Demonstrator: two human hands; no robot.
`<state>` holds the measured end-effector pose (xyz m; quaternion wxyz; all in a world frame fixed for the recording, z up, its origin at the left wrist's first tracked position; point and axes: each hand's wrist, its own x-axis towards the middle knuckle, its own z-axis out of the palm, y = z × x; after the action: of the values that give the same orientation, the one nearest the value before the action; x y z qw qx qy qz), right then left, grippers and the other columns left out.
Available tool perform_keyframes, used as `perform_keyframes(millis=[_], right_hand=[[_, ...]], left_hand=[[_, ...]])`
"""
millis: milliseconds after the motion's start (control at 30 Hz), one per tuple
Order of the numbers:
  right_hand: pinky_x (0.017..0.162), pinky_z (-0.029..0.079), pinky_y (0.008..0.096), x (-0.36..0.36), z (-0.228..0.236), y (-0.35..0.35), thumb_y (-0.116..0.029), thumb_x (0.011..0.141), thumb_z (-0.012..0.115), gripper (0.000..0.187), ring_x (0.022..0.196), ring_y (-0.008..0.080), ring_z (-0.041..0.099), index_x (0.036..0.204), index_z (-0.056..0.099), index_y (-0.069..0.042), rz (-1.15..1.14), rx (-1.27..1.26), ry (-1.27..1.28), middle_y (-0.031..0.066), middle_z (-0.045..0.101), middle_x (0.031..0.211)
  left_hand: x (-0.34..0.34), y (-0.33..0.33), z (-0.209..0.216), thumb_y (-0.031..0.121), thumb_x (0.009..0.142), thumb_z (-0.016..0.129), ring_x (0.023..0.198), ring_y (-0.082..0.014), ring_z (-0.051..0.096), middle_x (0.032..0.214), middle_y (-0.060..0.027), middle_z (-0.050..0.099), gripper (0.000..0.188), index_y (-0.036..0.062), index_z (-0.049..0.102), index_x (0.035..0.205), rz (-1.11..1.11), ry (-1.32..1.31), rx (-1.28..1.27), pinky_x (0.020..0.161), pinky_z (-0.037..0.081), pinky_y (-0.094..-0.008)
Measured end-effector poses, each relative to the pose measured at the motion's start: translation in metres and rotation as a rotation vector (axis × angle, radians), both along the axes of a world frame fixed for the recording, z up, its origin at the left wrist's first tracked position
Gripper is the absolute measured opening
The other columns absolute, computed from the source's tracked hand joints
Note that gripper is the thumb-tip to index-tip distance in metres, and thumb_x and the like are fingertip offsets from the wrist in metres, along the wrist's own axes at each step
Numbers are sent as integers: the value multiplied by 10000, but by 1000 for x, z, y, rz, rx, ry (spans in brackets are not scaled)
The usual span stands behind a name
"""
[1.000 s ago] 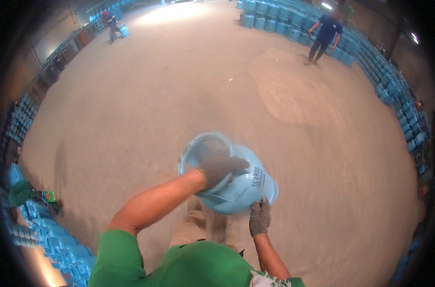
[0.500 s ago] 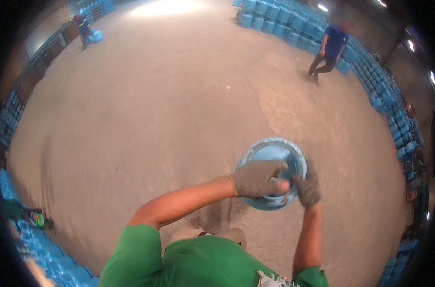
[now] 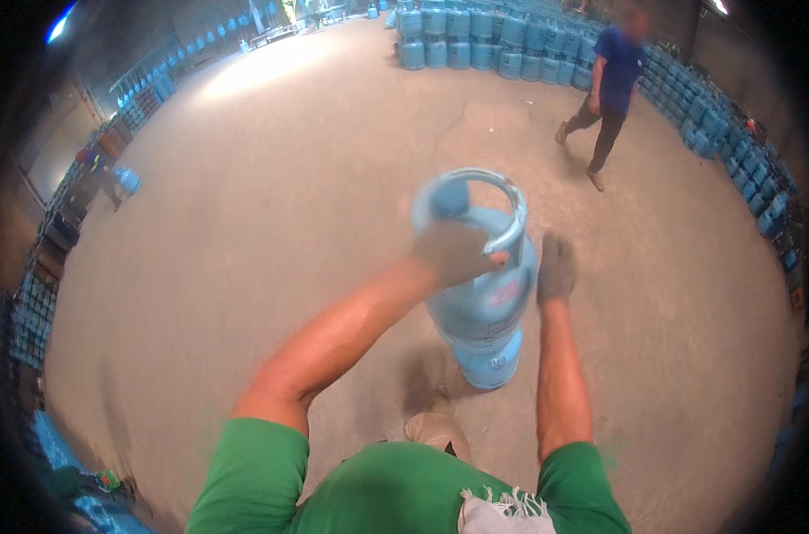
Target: The person repeatedly picks up light-blue gas cylinders from a stack, carries them across the warehouse floor, and places them into a new stack. The worker handles one cylinder at a time, walking between stacks and repeating the cycle.
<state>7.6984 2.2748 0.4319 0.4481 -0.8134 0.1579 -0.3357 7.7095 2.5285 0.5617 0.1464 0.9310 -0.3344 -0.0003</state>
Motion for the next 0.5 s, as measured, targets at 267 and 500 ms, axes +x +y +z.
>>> perform_keyframes(millis=[267,500], right_hand=[[1302,376,461,-17,-223,39,-372,1116,485,638,1551,364,491,1612,493,30,435,-536,687,273,511,1656],[1376,201,497,78,-213,89,-325,1182,430,596,1649,400,304,1646,449,50,196,46,288,244,448,1706]], left_hand=[[178,-32,26,666,926,735,1320,-449,677,1402,-315,693,817,21,666,1422,105,343,24,1135,507,-511],[245,30,-10,506,924,814,1280,-378,688,1374,-272,718,721,-8,673,1410,-116,626,-365,1112,514,-480]])
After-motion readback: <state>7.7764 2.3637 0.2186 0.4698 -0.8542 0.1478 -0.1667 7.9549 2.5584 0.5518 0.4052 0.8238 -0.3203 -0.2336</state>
